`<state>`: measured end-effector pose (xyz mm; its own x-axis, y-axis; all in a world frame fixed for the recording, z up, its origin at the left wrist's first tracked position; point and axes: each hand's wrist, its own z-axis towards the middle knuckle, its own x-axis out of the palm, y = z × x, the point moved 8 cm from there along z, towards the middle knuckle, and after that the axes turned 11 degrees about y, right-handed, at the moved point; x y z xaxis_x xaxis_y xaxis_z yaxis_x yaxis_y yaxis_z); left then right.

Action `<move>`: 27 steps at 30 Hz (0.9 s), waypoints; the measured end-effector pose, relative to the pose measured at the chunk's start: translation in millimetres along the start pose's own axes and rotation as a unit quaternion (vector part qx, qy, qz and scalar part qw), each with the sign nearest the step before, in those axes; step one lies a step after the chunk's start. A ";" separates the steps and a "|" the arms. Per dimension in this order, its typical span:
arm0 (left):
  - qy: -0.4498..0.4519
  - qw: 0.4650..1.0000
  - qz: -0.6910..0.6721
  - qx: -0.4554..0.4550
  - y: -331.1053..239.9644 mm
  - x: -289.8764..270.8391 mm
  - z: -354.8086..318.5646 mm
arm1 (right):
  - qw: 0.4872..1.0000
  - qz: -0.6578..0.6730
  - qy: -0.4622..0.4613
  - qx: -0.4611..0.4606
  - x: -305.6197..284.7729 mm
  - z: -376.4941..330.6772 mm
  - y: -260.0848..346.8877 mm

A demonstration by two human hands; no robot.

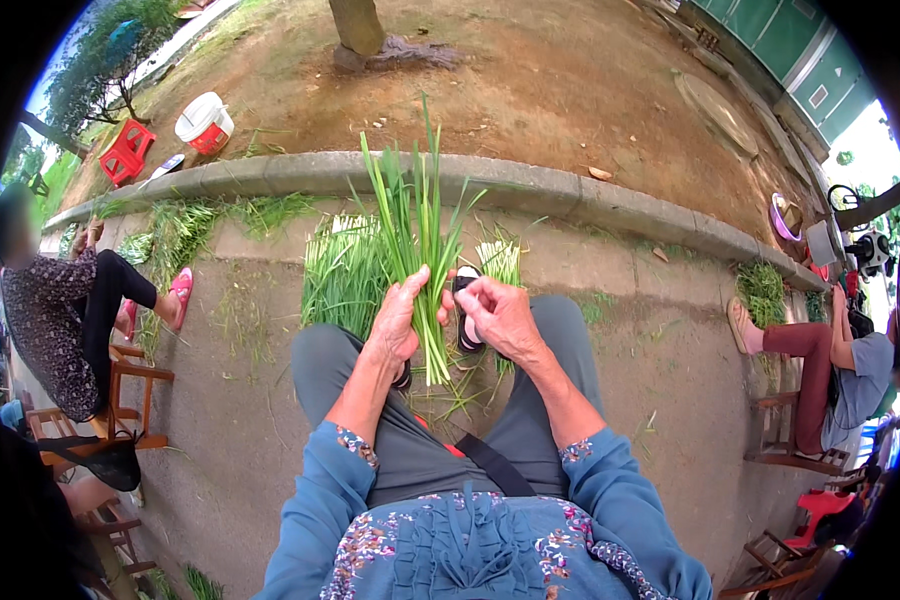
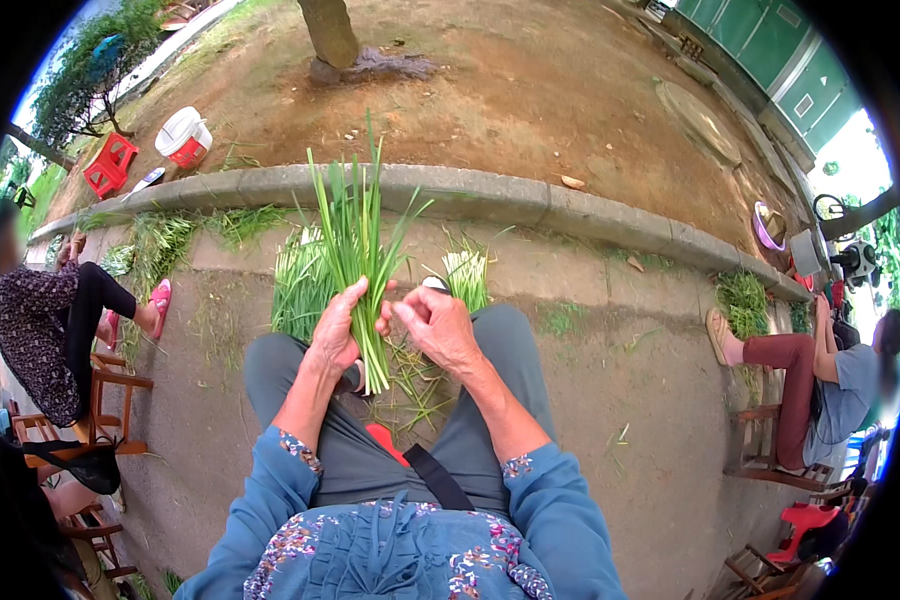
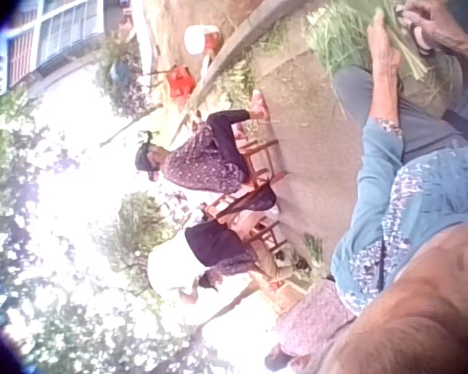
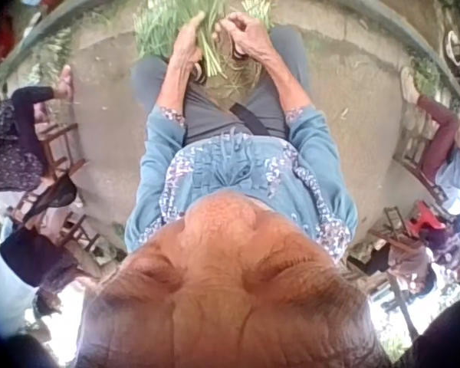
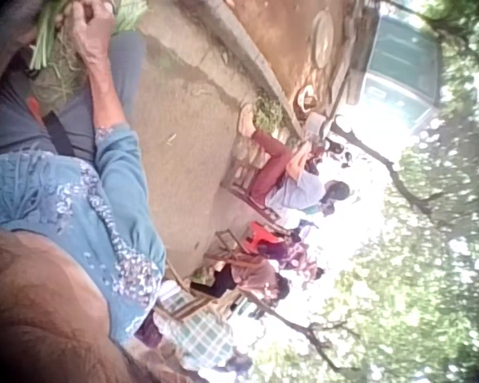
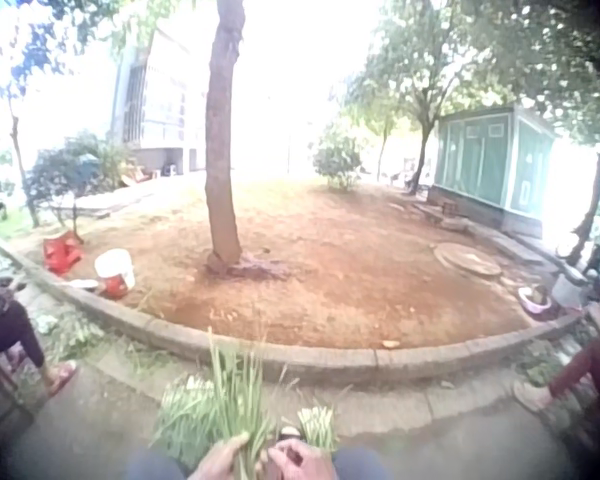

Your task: The person sits outdoors and cleans bundles of green leaves by hand, separating individual stems and picking off damaged parts.

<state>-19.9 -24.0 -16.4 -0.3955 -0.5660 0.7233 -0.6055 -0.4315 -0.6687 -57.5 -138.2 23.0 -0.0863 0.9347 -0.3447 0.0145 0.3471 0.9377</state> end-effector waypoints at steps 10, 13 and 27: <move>-0.020 0.999 -0.033 -0.002 15.1 3.4 2.1 | 0.986 -0.091 -0.074 -0.117 0.9 2.3 24.2; -0.022 0.999 -0.030 -0.010 14.6 4.6 0.2 | 0.982 -0.133 -0.095 -0.095 -3.3 1.0 26.2; -0.016 0.996 -0.082 -0.011 24.6 -8.4 4.7 | 0.991 -0.080 -0.106 -0.028 -8.2 1.8 16.9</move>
<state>-28.3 -33.2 -39.8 -0.2686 -0.5113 0.8164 -0.6749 -0.5049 -0.5382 -54.7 -139.9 41.6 0.1277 0.8648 -0.4856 -0.0389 0.4936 0.8688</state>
